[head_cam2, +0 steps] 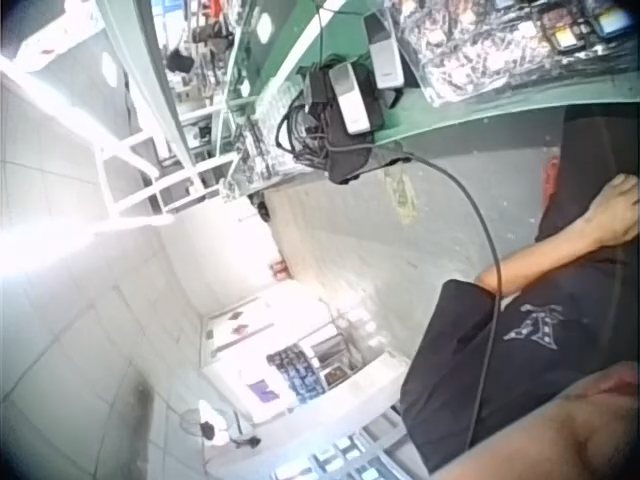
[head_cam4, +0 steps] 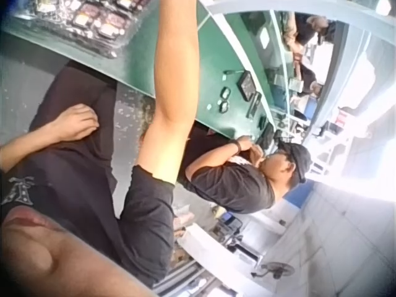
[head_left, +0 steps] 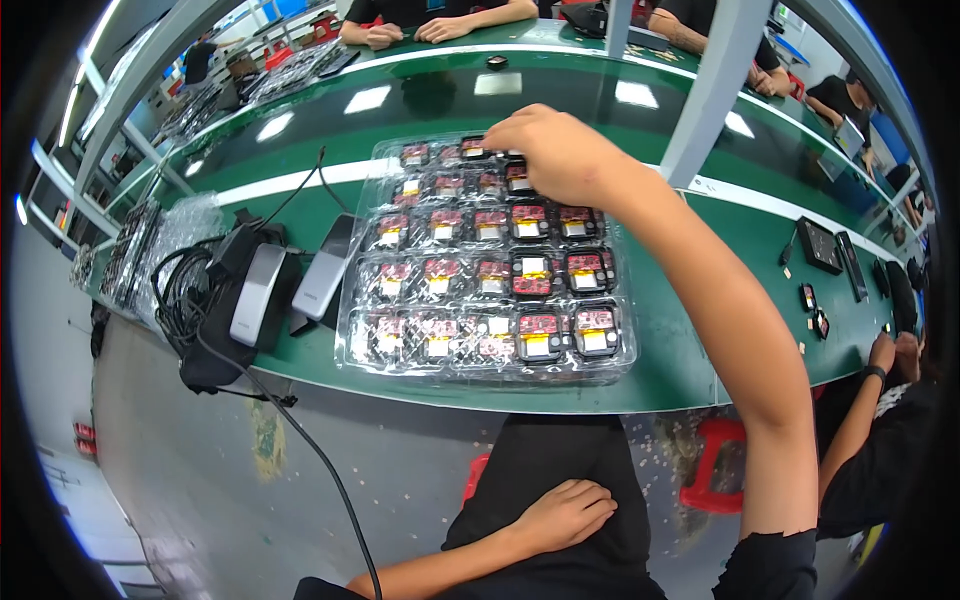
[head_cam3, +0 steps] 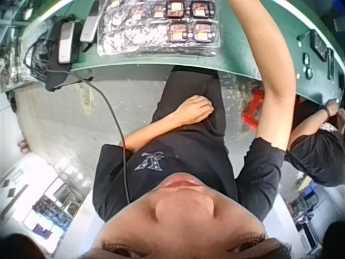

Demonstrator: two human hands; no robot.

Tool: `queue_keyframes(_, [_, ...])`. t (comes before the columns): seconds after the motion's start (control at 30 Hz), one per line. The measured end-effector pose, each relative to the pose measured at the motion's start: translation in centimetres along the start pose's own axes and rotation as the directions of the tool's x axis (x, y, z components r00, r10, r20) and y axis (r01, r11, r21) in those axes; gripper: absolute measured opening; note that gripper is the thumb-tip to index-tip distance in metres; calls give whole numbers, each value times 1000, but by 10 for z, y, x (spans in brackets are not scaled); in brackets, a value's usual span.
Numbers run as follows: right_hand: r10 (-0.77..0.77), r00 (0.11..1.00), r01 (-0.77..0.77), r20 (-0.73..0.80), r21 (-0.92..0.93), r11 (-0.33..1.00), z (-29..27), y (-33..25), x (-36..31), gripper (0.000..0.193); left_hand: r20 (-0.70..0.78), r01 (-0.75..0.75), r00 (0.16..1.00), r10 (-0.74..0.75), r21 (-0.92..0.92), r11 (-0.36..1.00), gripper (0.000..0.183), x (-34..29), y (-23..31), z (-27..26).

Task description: Inspecting and assembling small electronic components of smartwatches using tweezers at a workbench.

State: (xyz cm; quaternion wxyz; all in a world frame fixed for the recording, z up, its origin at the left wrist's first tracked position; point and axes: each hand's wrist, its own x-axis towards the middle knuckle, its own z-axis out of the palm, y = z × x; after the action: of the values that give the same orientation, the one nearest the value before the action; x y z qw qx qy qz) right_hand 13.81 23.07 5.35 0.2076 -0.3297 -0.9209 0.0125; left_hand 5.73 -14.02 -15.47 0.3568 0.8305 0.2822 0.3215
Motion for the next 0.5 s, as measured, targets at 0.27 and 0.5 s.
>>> queue_keyframes(0.27, [10,1000,-11,-6,-119,993,-9,-19,-4,43,46,-29,999,26,67,997,19,10,4,-6])
queue_keyframes(0.5, [195,836,-218,-513,16,976,-57,-44,-170,42,27,-19,1000,17,61,998,17,14,1,-10])
